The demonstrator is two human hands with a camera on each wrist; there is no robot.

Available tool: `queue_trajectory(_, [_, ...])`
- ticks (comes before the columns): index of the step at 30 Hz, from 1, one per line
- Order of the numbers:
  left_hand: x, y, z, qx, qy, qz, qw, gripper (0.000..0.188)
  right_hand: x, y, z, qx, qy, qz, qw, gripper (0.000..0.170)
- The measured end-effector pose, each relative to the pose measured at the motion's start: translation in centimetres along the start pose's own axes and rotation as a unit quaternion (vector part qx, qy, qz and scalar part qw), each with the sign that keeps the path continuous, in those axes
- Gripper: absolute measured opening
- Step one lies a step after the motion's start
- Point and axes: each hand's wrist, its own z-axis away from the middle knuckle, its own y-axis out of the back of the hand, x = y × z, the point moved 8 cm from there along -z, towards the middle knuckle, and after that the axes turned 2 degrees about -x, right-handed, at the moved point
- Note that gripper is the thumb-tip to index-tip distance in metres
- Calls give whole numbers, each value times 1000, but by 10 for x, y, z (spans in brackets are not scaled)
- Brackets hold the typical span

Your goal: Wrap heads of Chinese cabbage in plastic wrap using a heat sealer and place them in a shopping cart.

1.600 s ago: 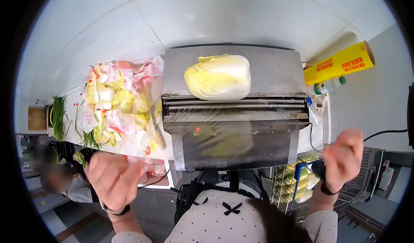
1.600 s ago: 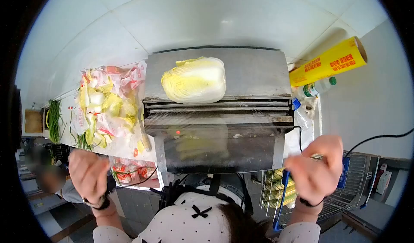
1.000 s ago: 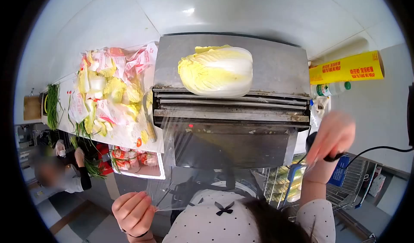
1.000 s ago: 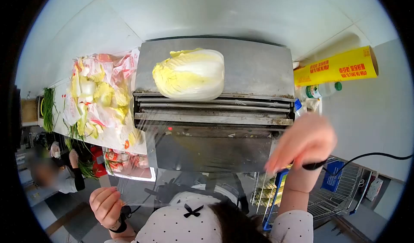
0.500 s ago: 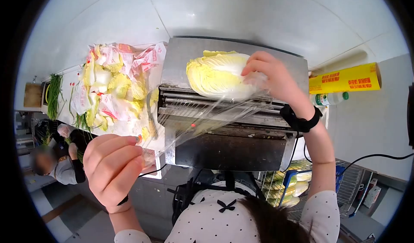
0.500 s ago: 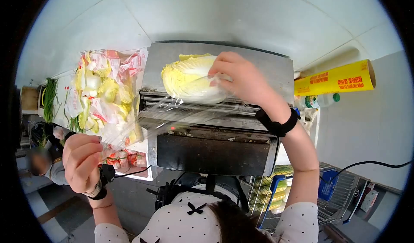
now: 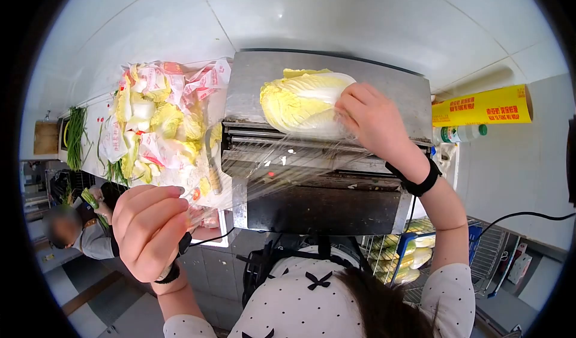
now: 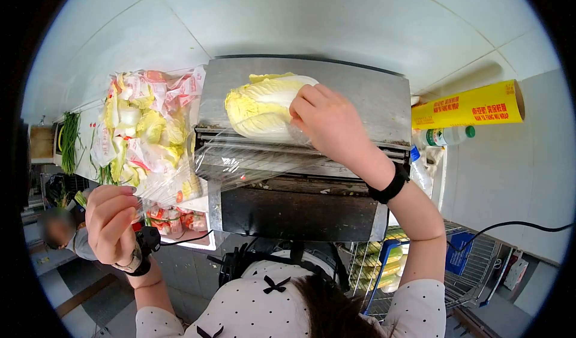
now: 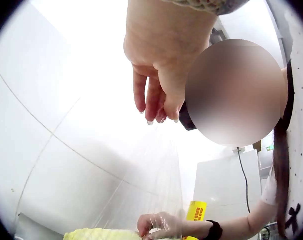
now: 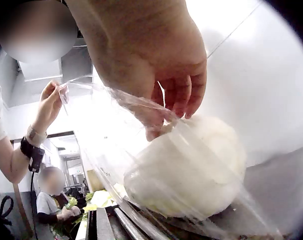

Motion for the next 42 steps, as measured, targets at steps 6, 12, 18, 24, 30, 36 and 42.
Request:
queue_trajectory(6, [-1,0,0,-2,-4,-6,1000,22,-12,-7,1,-7,12,96,995,10])
queue_trajectory(12, [0,1,-3,-9,-3,-3,1000,21,27,-11,7,9,-144,-92,985,8])
queue_trajectory(18, [-3,1,-5,-17,-17,-8,1000,20,107,36,27,160,-310,-335,876,12])
queue_trajectory(24, [-1,2,-3,-25,-19,-12,999,19,194,69,98,-41,-437,92,894,8])
queue_trajectory(30, [0,1,-4,-29,-23,-10,999,20,113,77,86,66,-208,219,951,35])
queue_trajectory(36, [1,-2,-6,-28,-37,1,999,20,13,37,-3,-45,-29,-436,898,33])
queue_trajectory(42, [5,-1,-8,-30,-46,4,999,20,-40,-20,-44,-347,-5,-514,784,75])
